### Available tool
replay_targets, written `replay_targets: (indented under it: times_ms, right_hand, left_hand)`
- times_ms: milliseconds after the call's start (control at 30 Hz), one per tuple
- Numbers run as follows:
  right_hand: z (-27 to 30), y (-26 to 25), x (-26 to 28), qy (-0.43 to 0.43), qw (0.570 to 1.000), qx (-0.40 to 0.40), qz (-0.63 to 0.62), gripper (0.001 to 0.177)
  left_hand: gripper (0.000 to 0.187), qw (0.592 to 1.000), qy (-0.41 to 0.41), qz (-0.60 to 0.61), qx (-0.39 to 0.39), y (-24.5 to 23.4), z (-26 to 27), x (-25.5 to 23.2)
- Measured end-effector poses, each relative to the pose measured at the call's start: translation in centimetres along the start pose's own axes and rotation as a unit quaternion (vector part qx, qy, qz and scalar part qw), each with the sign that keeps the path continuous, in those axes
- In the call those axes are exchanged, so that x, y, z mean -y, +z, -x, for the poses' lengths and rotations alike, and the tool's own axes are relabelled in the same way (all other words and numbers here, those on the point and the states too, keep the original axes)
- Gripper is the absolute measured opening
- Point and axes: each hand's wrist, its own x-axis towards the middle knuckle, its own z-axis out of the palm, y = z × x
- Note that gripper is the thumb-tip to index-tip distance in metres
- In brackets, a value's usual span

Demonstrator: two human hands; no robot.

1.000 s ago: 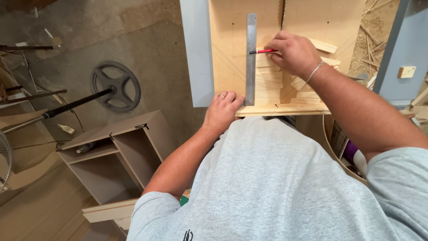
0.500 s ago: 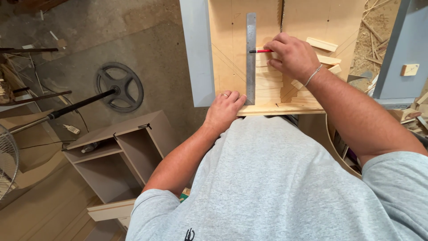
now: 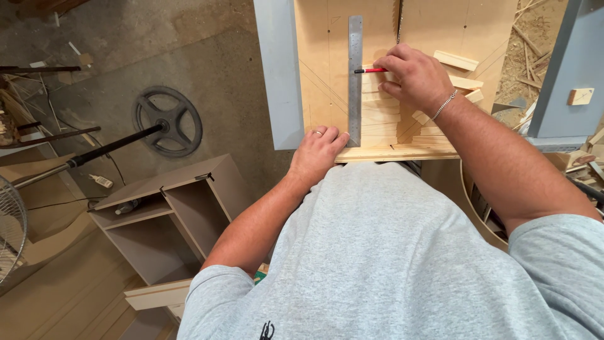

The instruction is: Organizing wooden blocks and preparing them for cutting on a table saw sled using a ruler and pencil.

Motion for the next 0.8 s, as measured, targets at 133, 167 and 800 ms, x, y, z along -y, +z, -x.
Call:
replay_targets:
  times_ms: [133, 167, 800]
  right_hand:
    - [0.02, -0.22, 0.2, 0.001, 1.0, -0.001, -0.001, 0.042]
    - [0.05, -0.1, 0.08, 0.001, 1.0, -0.001, -0.001, 0.042]
    - [0.28, -0.03, -0.12, -0.002, 1.0, -0.007, 0.001, 0.042]
  left_hand:
    - [0.039, 1.0, -0.006, 0.007, -0.005, 0.11, 0.03, -0.04]
    - [0.039, 1.0, -0.006, 0.007, -0.005, 0.1, 0.04, -0.01]
    - [0.05, 1.0, 0.002, -0.014, 0.012, 0.16, 0.03, 0.09]
